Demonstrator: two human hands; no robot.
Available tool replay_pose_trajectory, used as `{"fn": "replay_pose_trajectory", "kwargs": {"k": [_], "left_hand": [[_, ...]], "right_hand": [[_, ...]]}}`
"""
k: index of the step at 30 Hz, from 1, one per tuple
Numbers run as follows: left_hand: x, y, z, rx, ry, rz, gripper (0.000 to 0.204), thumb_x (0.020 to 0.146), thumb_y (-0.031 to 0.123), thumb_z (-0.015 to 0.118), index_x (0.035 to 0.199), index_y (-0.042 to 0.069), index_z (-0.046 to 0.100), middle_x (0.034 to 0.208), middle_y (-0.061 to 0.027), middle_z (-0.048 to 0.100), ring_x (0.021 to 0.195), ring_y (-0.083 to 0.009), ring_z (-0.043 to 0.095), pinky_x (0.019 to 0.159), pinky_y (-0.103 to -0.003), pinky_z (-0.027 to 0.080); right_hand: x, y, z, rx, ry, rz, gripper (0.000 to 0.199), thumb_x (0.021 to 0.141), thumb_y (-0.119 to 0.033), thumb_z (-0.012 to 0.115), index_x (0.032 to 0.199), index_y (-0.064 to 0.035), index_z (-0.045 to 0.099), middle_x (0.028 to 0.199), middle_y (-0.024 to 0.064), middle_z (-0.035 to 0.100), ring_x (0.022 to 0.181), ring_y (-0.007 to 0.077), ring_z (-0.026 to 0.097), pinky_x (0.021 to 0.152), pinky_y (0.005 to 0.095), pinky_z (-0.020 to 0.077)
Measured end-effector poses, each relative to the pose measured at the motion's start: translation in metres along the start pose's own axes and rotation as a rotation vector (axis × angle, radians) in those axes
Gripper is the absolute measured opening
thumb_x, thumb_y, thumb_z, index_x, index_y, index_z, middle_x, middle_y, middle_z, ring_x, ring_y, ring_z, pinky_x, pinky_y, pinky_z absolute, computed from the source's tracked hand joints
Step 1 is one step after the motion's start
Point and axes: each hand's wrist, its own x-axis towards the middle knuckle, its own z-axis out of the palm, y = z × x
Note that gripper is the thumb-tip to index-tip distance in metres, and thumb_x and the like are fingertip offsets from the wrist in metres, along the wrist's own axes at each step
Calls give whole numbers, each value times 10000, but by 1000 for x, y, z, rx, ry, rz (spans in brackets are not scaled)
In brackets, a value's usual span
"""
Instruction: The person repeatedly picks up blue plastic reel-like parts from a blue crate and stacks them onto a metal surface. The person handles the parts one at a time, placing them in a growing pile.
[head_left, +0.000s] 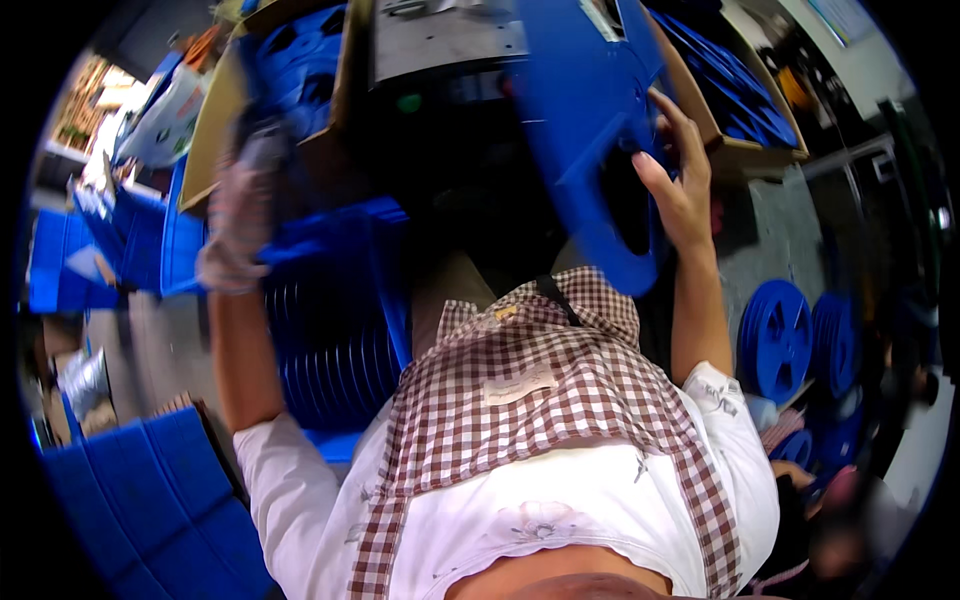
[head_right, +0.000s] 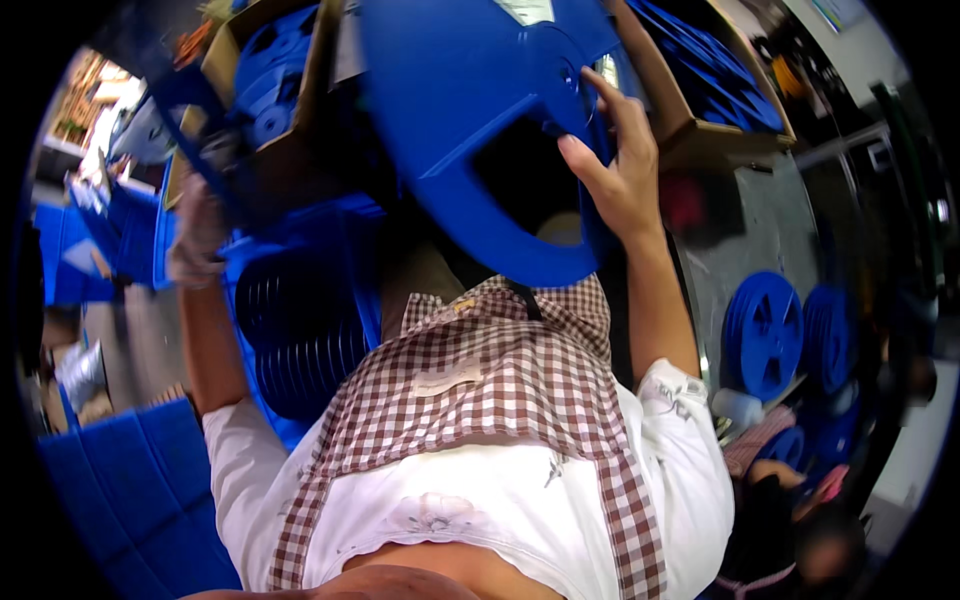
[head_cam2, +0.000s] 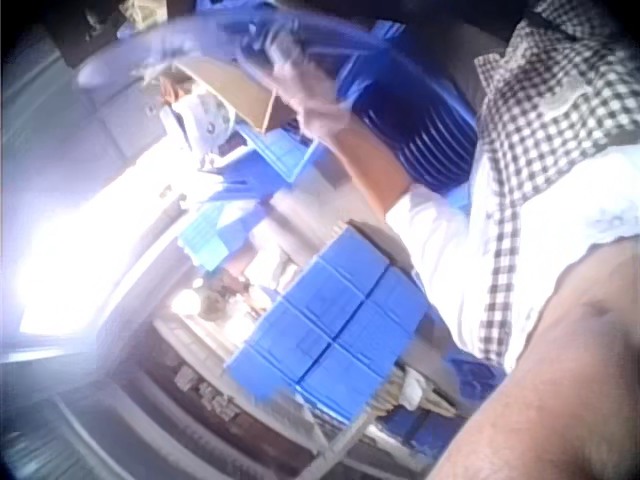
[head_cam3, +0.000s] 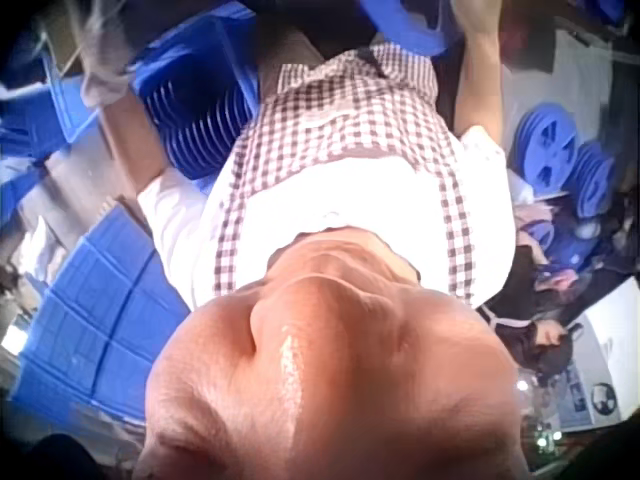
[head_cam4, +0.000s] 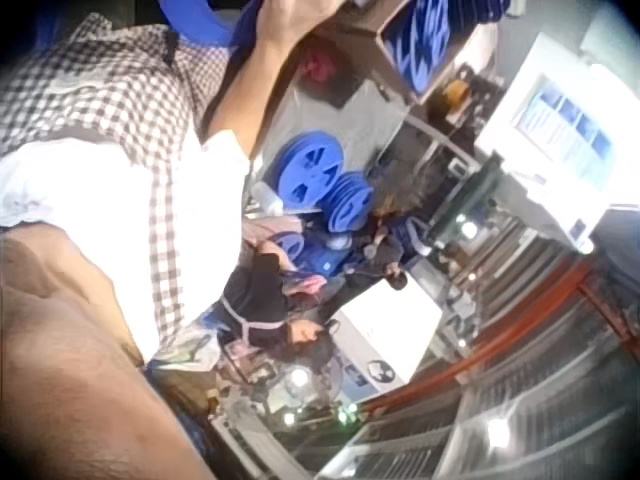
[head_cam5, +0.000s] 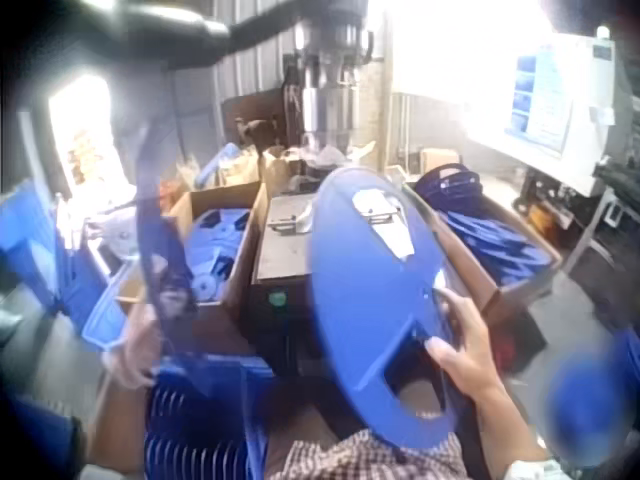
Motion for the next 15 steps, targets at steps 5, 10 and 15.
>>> {"fn": "replay_pose_trajectory", "kwargs": {"k": [5,10,15], "left_hand": [[-30,-42,143,-77,-269,-185,665,910,234,645,1446,27,311,1215,-199,558,1070,-203,608,839,-246,547],[-45,-18,222,632,-358,-219,788,922,349,633,1470,-43,225,1220,-270,531,1171,-353,539,1062,-415,384],[-20,-26,181,702,-581,183,493,901,156,640,1357,54,485,1159,-146,616,1017,-220,626,856,-313,532]], "right_hand": [[-28,-17,65,1175,-250,510,612,847,-453,570,1297,-45,493,1180,135,614,1029,198,612,852,312,490],[-51,5,76,1300,-126,671,543,902,-410,527,1305,-49,488,1181,121,603,1036,198,602,846,330,517],[-51,9,61,1333,-92,675,565,891,-422,539,1329,-70,479,1128,108,582,996,193,588,831,329,508]]}}
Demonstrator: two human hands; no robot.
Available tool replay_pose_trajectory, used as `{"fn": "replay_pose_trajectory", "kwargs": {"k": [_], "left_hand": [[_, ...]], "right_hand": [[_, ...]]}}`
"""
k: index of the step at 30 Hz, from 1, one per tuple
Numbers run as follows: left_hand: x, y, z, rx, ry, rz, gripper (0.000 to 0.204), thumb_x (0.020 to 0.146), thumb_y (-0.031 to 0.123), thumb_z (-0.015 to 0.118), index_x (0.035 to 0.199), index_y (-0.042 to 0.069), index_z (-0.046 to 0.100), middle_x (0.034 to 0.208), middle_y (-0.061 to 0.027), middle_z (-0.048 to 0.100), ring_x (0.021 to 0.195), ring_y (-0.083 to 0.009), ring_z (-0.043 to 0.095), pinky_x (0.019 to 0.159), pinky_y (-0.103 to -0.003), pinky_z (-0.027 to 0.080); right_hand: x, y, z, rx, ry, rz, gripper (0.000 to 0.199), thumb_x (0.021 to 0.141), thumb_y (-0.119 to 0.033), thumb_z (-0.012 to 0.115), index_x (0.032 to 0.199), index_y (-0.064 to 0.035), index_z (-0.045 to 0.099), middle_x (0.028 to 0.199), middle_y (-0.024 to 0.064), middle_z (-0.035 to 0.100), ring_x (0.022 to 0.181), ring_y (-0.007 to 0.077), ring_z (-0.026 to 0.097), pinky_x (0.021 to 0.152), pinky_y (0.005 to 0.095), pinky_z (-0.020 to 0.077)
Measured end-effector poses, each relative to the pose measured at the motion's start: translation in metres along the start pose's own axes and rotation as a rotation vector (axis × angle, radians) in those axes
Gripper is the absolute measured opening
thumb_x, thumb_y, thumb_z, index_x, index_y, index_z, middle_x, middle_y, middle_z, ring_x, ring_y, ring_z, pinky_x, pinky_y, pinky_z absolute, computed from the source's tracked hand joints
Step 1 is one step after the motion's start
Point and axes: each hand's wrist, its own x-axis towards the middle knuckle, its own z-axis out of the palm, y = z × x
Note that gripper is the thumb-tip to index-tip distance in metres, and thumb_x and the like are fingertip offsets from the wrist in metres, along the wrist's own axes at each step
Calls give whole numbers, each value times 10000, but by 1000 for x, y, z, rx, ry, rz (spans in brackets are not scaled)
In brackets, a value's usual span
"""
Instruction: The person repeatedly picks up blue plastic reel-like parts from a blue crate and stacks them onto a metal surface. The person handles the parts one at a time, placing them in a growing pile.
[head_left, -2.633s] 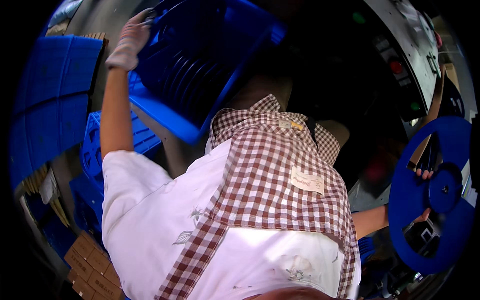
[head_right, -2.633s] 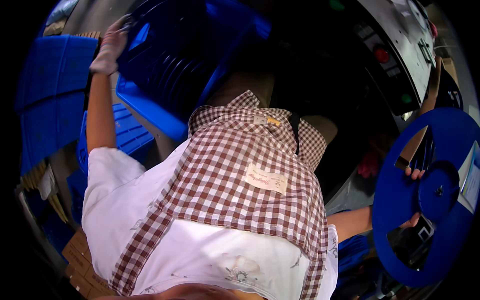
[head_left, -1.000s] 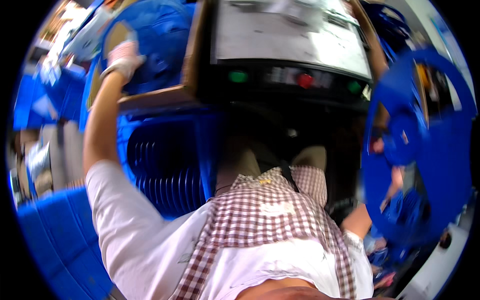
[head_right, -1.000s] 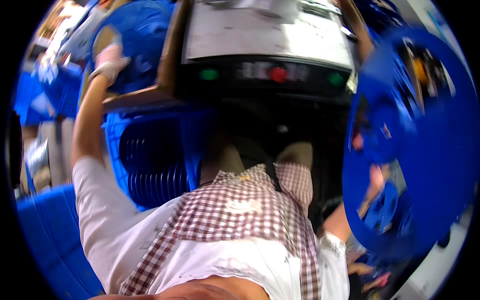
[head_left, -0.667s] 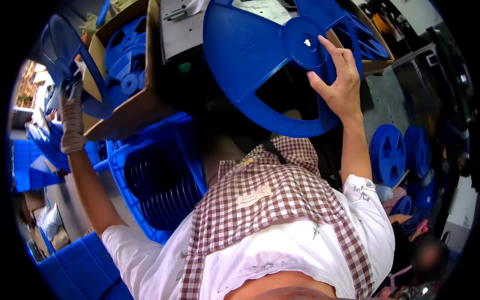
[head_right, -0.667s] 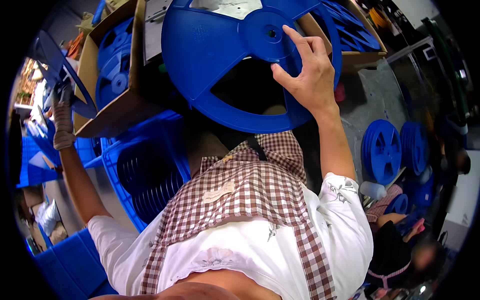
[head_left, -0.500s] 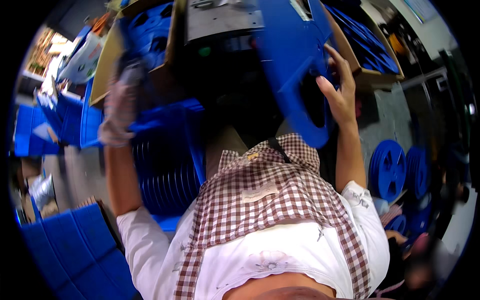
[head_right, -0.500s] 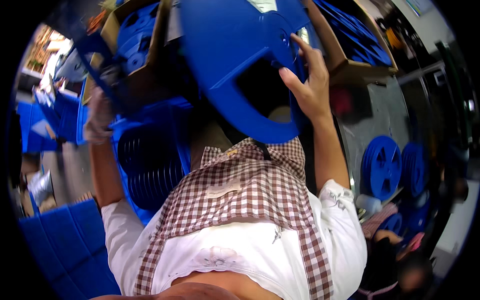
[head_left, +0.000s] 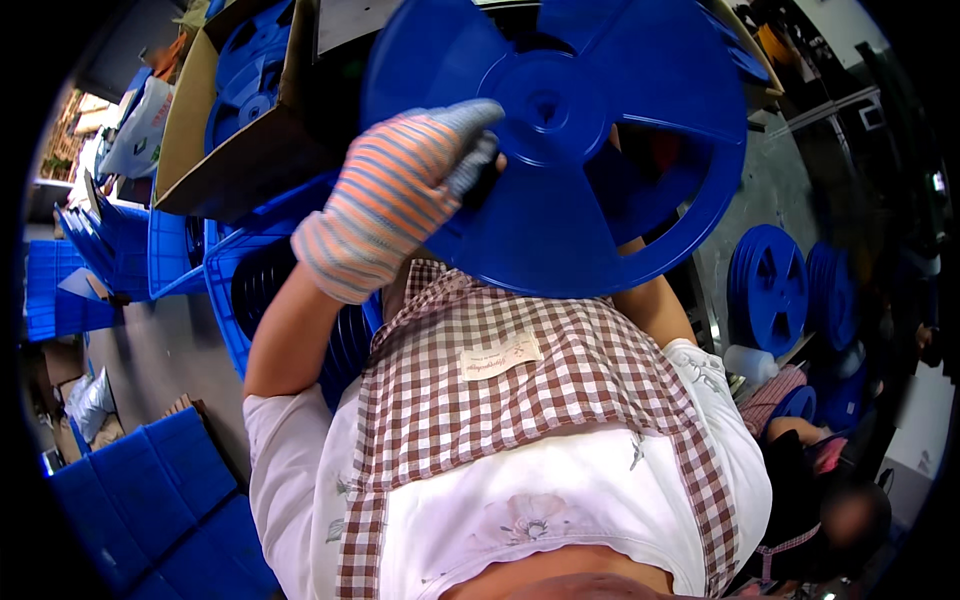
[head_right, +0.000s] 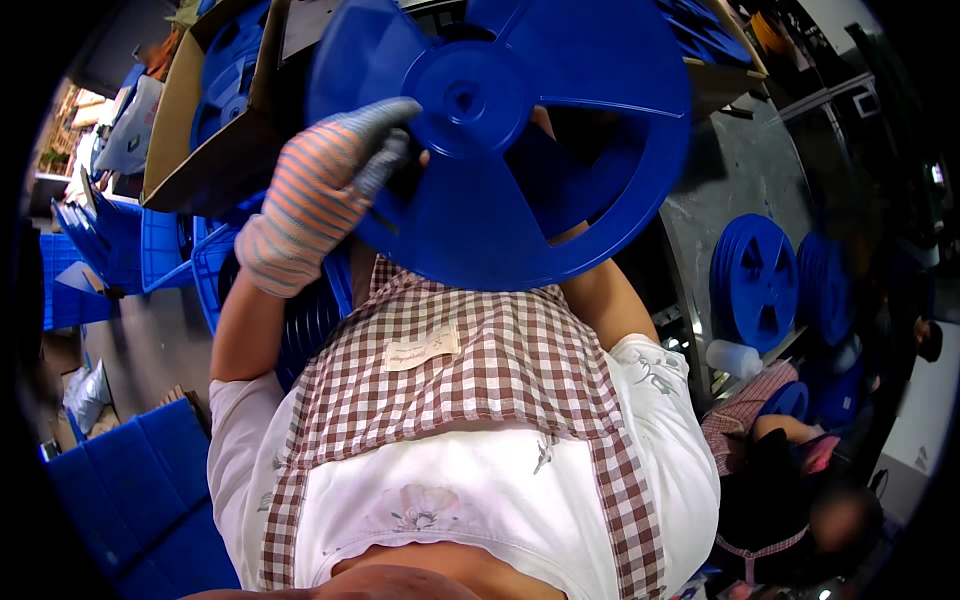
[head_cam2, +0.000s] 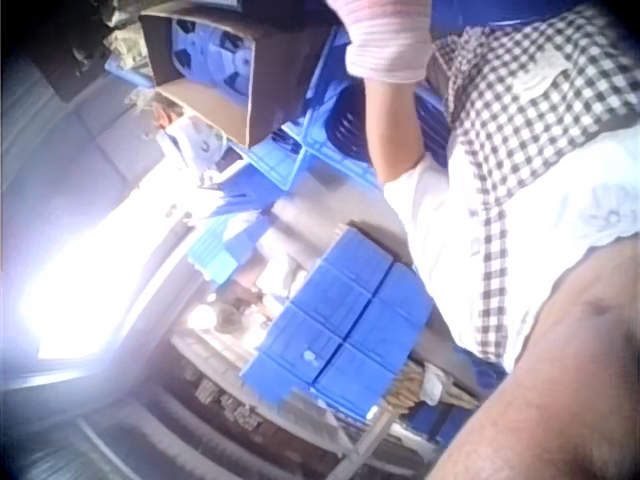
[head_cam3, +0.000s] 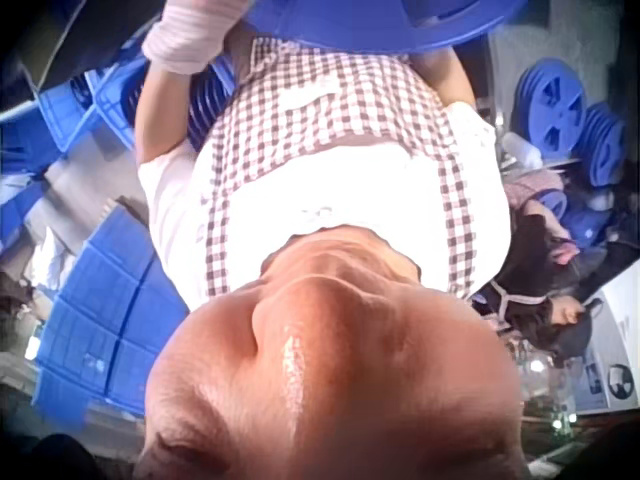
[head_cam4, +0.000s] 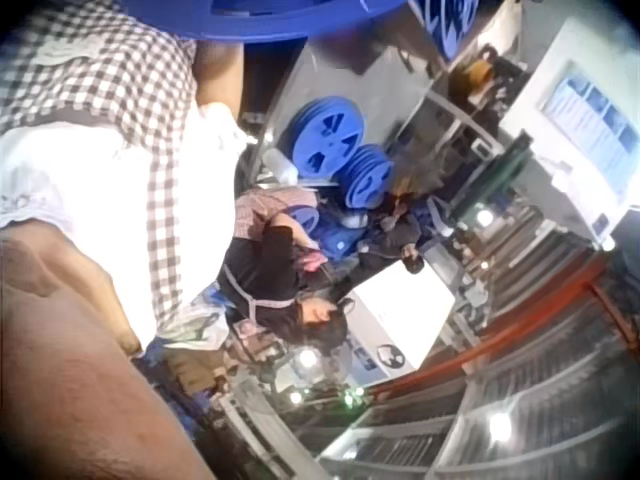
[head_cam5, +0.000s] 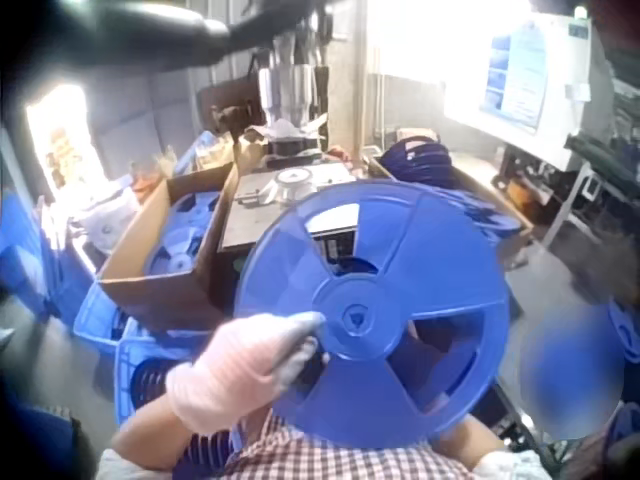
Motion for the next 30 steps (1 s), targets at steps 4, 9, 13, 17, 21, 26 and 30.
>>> {"fn": "replay_pose_trajectory", "kwargs": {"k": [4,9,13,17,21,26,30], "left_hand": [[22,17,-37,866,115,369,816,659,219,820,1390,151,464,1352,-117,521,1265,-323,489,1045,-429,443],[28,-19,-51,876,12,503,809,663,264,792,1397,169,465,1367,-106,514,1301,-313,463,1107,-464,369],[24,-10,-54,935,-38,498,844,598,186,818,1376,146,492,1187,-110,585,1135,-313,558,1025,-449,444],[-11,-21,-69,578,209,175,766,681,124,760,1386,140,459,1061,-121,596,986,-307,601,835,-414,533],[-66,-73,-20,-694,541,-98,569,913,178,576,1441,144,367,1183,-128,576,970,-220,624,805,-362,556],[-75,-96,58,-814,695,-384,549,992,153,504,1493,142,279,1193,-137,569,1052,-164,594,926,-340,527],[-57,-54,56,-647,633,-307,571,986,162,523,1496,136,268,1194,-128,571,1055,-163,593,928,-334,522]], "right_hand": [[7,4,5,-29,3,-26,585,882,-433,549,1347,-87,472,1086,97,565,963,188,577,819,328,502],[14,6,9,-112,-5,-58,610,872,-445,561,1371,-108,464,1033,83,544,922,183,562,804,327,494],[24,10,10,-230,8,-106,632,863,-456,570,1389,-124,457,990,72,526,890,179,551,792,327,487],[39,12,14,-478,9,-198,655,854,-466,580,1408,-141,450,948,61,509,857,175,539,780,326,480],[44,11,20,-900,-42,-375,678,846,-476,589,1427,-158,442,905,50,492,825,170,528,768,325,474],[46,18,53,-1064,-133,-390,687,827,-522,596,1423,-212,454,923,94,472,864,218,522,804,371,460],[51,29,56,-1043,-173,-321,692,836,-566,573,1408,-191,470,936,116,493,892,239,545,812,381,468]]}}
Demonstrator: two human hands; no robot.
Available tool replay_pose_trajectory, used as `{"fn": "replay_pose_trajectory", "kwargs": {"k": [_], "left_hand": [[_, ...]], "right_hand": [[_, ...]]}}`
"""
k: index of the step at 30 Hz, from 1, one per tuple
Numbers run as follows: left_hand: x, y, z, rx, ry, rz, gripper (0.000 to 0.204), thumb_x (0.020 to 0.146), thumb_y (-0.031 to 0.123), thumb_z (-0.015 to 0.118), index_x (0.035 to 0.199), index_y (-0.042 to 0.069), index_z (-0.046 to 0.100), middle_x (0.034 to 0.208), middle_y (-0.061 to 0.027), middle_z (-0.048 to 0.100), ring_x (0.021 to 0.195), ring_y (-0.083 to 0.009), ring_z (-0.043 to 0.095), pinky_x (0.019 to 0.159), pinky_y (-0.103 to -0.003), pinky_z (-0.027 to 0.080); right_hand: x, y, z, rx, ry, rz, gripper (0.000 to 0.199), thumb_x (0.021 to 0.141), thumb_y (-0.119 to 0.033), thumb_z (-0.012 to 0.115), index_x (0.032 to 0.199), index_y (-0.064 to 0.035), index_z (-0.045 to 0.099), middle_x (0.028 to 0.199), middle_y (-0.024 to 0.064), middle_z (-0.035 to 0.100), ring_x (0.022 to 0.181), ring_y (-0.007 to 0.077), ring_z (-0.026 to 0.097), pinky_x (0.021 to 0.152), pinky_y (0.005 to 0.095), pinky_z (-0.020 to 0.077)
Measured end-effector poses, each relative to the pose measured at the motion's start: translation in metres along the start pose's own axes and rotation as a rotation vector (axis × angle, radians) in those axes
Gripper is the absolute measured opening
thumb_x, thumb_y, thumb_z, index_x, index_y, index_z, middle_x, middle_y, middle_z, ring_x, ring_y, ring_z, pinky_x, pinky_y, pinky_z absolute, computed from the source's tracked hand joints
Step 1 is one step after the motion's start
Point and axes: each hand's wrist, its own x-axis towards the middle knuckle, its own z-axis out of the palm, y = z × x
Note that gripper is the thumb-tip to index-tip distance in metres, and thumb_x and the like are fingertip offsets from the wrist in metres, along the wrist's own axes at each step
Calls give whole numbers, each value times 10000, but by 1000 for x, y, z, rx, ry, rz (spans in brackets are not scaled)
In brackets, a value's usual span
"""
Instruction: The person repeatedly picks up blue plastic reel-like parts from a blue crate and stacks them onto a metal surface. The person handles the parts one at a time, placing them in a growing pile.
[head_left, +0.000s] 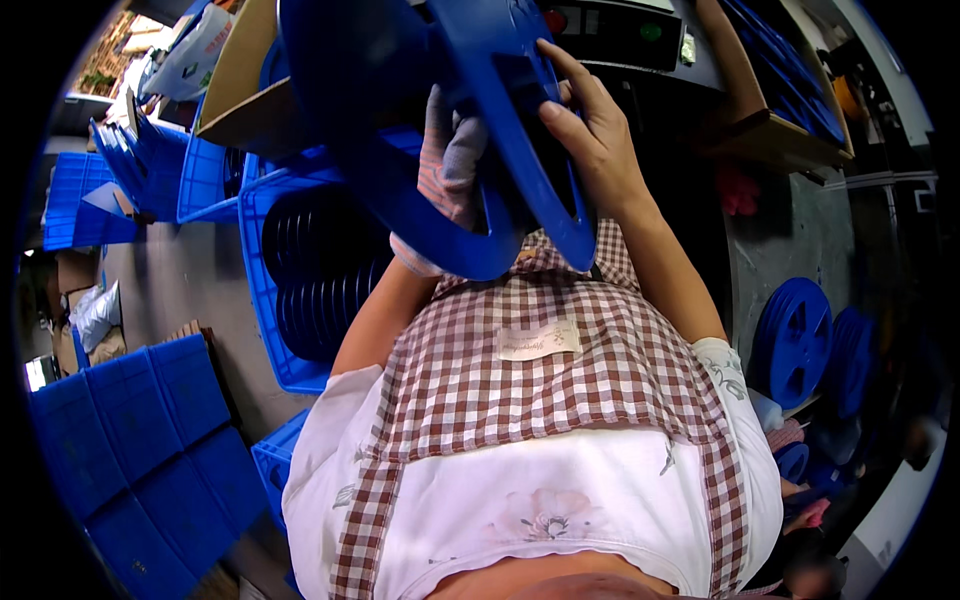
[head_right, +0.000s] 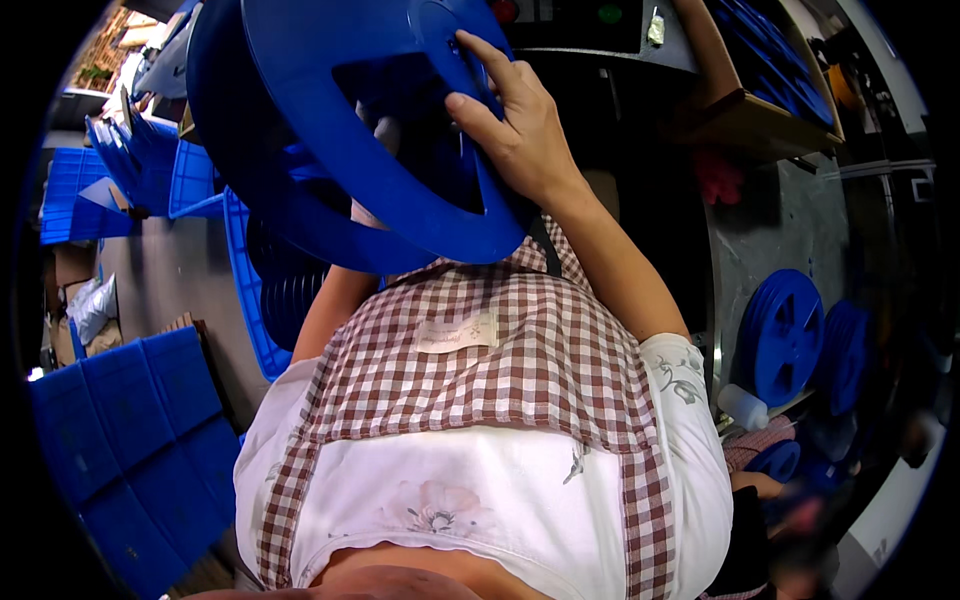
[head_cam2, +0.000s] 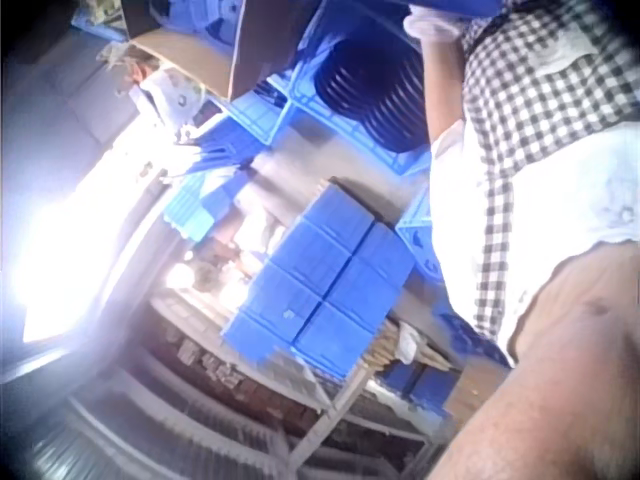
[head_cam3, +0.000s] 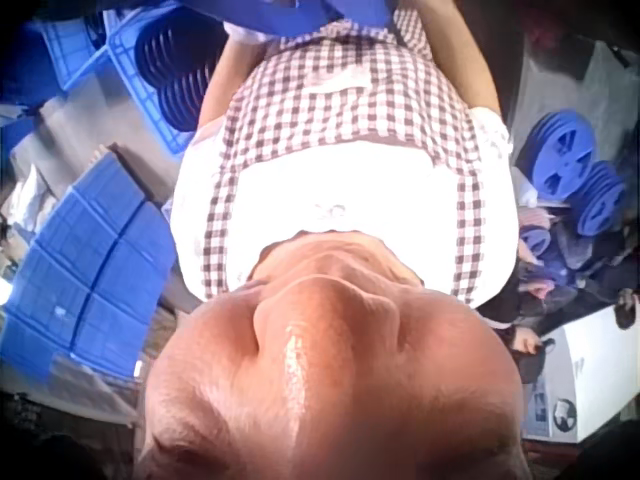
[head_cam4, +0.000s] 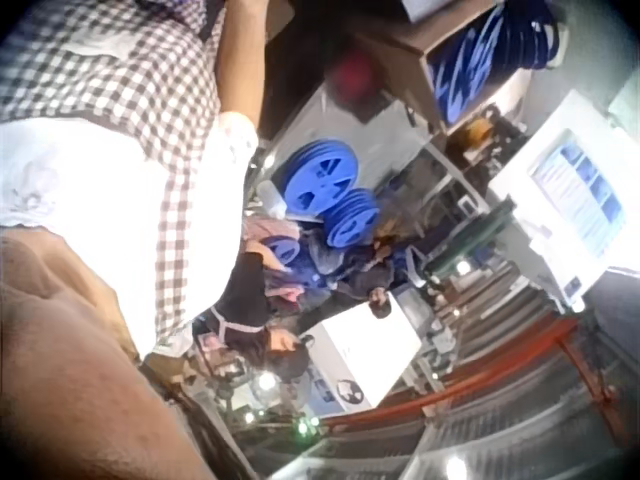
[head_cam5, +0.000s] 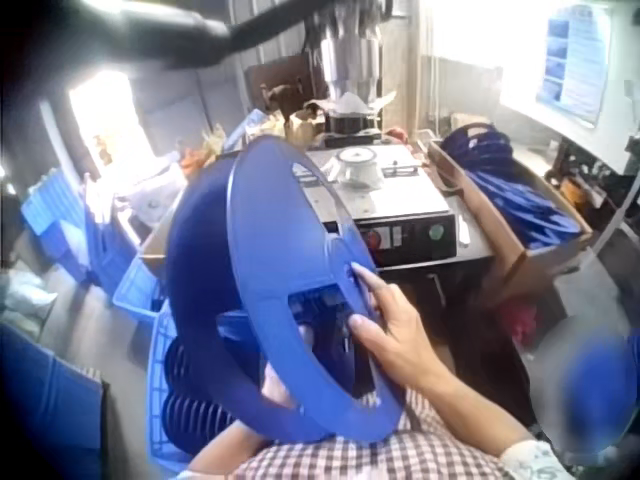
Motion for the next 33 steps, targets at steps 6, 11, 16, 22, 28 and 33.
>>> {"fn": "replay_pose_trajectory", "kwargs": {"k": [6,11,16,22,28,33], "left_hand": [[6,10,21,-505,107,-179,576,981,173,537,1493,137,274,1207,-121,570,1070,-171,592,925,-328,523],[6,16,27,-611,133,-215,581,976,181,549,1489,138,280,1218,-116,569,1082,-176,591,923,-323,523],[5,16,33,-642,148,-225,586,972,190,561,1486,139,285,1228,-110,568,1094,-182,590,920,-318,524],[0,18,35,-666,179,-249,592,967,200,575,1482,139,292,1241,-103,567,1109,-189,588,917,-313,524],[-1,14,39,-619,174,-231,598,961,210,589,1478,140,298,1254,-96,566,1123,-196,587,914,-307,525],[-4,6,32,-401,49,-130,604,968,234,578,1485,149,277,1298,-110,535,1182,-216,556,987,-348,498]], "right_hand": [[2,-9,10,-59,31,-75,628,864,-426,595,1418,-157,473,834,29,490,820,130,520,814,297,466],[1,-36,-2,-93,-41,39,630,851,-341,630,1405,-104,444,988,143,519,913,268,526,850,362,430],[0,-24,-1,-74,-13,-12,642,836,-315,652,1407,-106,446,933,128,497,867,241,510,822,344,430],[0,-21,-1,-69,-17,-17,642,836,-315,654,1407,-105,450,918,109,484,854,222,499,816,330,425],[5,-12,1,-42,-78,-7,658,835,-309,654,1423,-107,437,893,90,465,837,204,487,812,315,421],[8,-22,-4,4,-123,50,691,842,-316,649,1449,-107,395,945,114,512,917,229,531,873,326,425]]}}
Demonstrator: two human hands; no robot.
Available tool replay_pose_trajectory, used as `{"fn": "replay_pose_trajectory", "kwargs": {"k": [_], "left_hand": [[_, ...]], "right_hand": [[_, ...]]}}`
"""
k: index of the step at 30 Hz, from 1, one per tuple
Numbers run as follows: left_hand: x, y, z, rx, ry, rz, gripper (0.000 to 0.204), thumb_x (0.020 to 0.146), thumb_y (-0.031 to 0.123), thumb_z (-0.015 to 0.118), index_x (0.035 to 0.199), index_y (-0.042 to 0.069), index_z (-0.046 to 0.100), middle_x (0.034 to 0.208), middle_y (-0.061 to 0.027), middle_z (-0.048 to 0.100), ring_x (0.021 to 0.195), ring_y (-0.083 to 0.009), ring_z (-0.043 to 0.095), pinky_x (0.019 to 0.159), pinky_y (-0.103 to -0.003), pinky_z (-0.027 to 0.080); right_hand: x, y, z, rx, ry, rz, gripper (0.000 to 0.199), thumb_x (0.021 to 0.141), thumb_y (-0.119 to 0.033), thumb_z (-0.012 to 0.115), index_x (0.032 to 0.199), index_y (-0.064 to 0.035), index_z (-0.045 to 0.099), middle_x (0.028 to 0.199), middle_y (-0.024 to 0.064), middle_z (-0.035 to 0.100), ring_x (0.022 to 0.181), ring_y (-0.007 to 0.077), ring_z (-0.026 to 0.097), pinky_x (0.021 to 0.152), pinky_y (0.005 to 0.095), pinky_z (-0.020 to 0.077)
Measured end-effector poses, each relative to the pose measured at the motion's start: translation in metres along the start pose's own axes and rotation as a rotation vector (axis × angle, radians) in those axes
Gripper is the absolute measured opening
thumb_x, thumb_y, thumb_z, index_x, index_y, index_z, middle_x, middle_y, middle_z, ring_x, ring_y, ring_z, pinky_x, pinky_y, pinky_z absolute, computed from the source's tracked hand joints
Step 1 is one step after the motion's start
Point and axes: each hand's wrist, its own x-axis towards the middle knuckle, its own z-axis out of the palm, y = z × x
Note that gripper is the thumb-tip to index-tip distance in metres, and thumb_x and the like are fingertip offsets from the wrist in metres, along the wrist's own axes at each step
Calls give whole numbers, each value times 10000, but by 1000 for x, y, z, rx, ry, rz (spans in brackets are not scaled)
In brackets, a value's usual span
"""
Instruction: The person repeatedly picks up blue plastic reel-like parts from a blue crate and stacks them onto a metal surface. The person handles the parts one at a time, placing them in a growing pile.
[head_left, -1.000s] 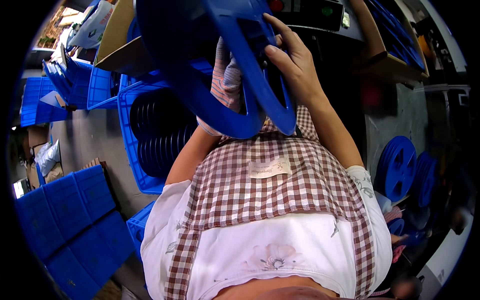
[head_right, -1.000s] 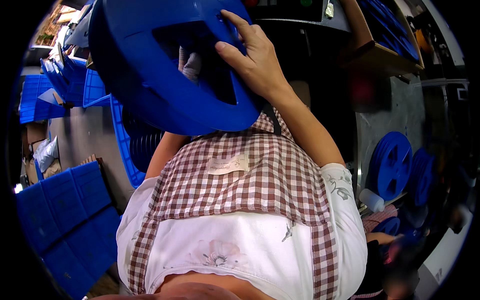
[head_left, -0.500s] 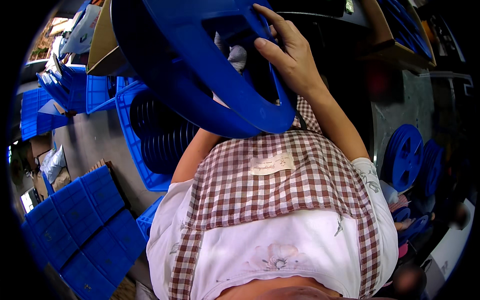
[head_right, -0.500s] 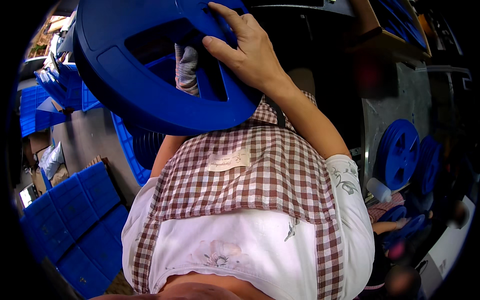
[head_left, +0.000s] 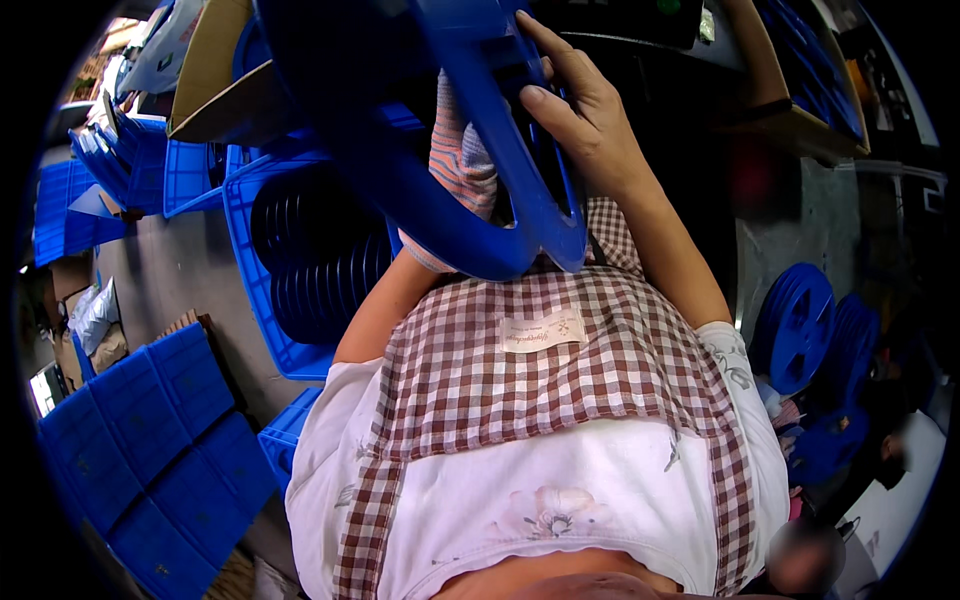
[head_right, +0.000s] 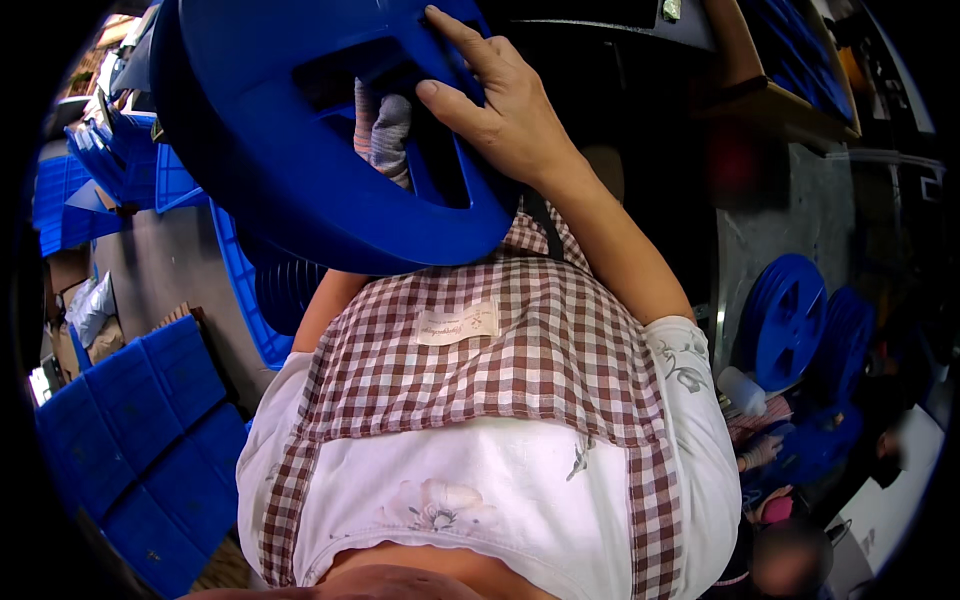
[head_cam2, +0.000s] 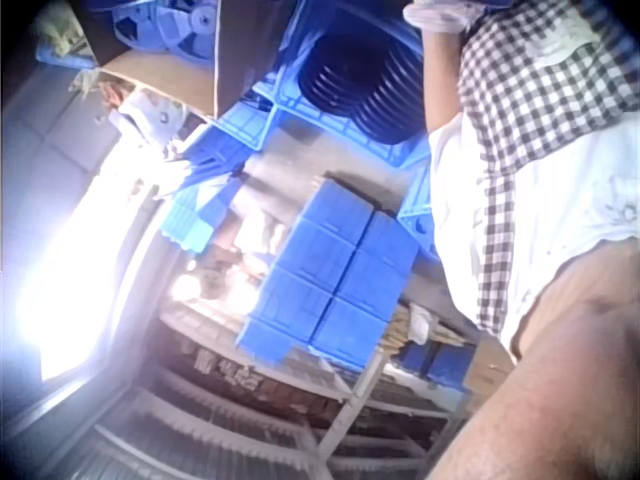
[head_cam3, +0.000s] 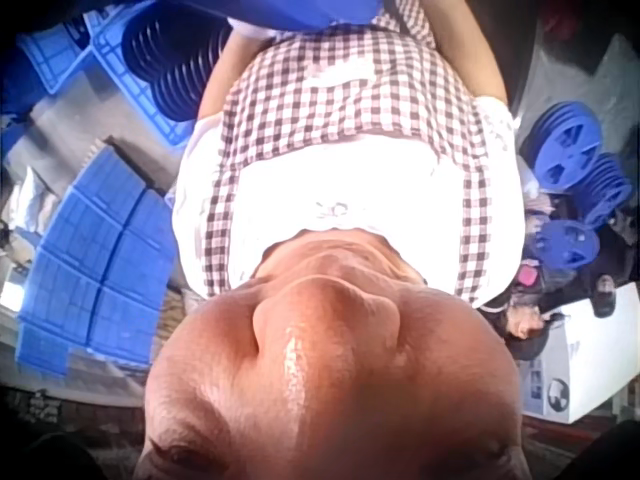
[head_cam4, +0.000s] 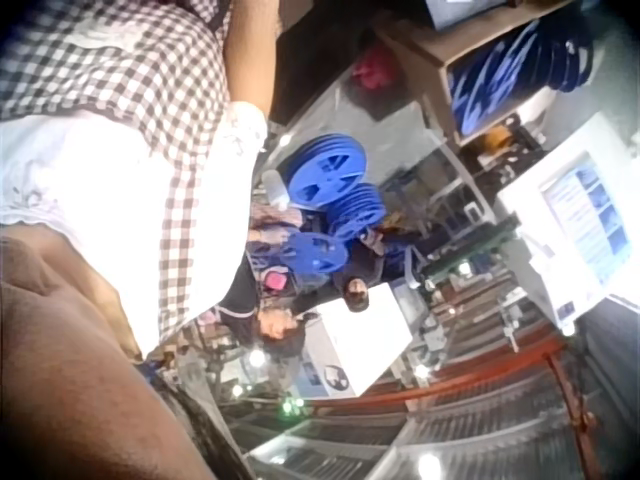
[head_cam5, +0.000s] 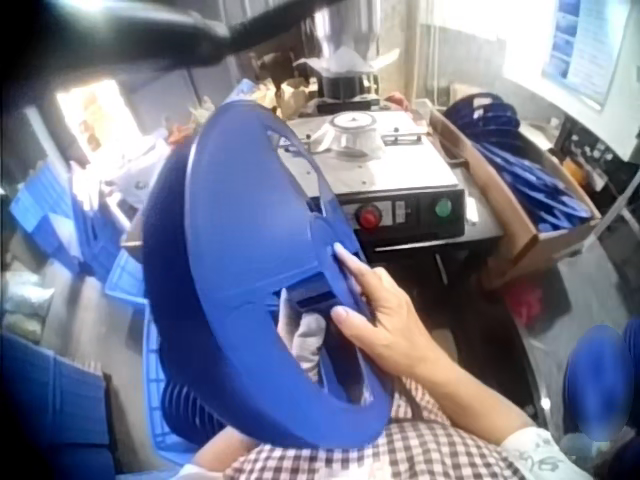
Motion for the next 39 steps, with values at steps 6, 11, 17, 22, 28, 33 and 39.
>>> {"fn": "replay_pose_trajectory", "kwargs": {"k": [6,11,17,22,28,33,39], "left_hand": [[14,6,-1,122,-132,-37,610,972,188,567,1492,121,254,1376,-119,481,1253,-224,503,1045,-348,457],[29,9,18,97,-218,108,690,948,201,600,1500,51,214,1444,-119,403,1339,-205,375,1117,-348,322],[58,30,-37,186,-339,-118,377,950,198,581,1280,32,504,1182,-119,597,1051,-185,606,895,-303,522],[202,34,-73,-486,-587,0,261,954,131,567,1195,31,567,1057,-75,657,902,-159,671,789,-290,574],[251,88,-38,93,-390,265,281,949,86,511,1200,-33,549,1120,-124,638,1059,-220,626,947,-336,522],[272,100,-31,-423,-446,-30,421,868,-56,415,1285,-77,468,1202,-165,597,1081,-268,607,975,-374,495],[248,109,-32,-317,-391,-51,355,889,74,493,1225,-36,527,1177,-173,607,1083,-311,595,977,-405,476]], "right_hand": [[5,-7,-15,-213,27,-19,689,875,-514,550,1464,-193,389,1148,200,599,1082,331,598,944,414,446],[13,-12,-44,-237,-59,27,755,842,-550,593,1470,-200,359,1054,234,631,1001,373,637,871,436,492],[10,-63,-116,-519,-161,-79,748,781,-560,592,1459,-324,382,1251,233,585,1155,391,576,1002,438,442],[88,-54,-165,-895,-156,-115,737,805,-675,532,1442,-329,398,1230,213,587,1101,368,601,947,447,471],[206,-50,-177,-1093,-266,-117,773,868,-674,452,1499,-255,301,1468,216,386,1371,382,343,1145,427,218],[244,-56,-166,-1182,-244,-81,745,888,-653,446,1482,-216,345,1497,198,347,1402,357,290,1163,414,198],[248,-52,-158,-1155,-274,28,735,891,-630,475,1477,-204,353,1488,231,341,1402,368,284,1162,421,206]]}}
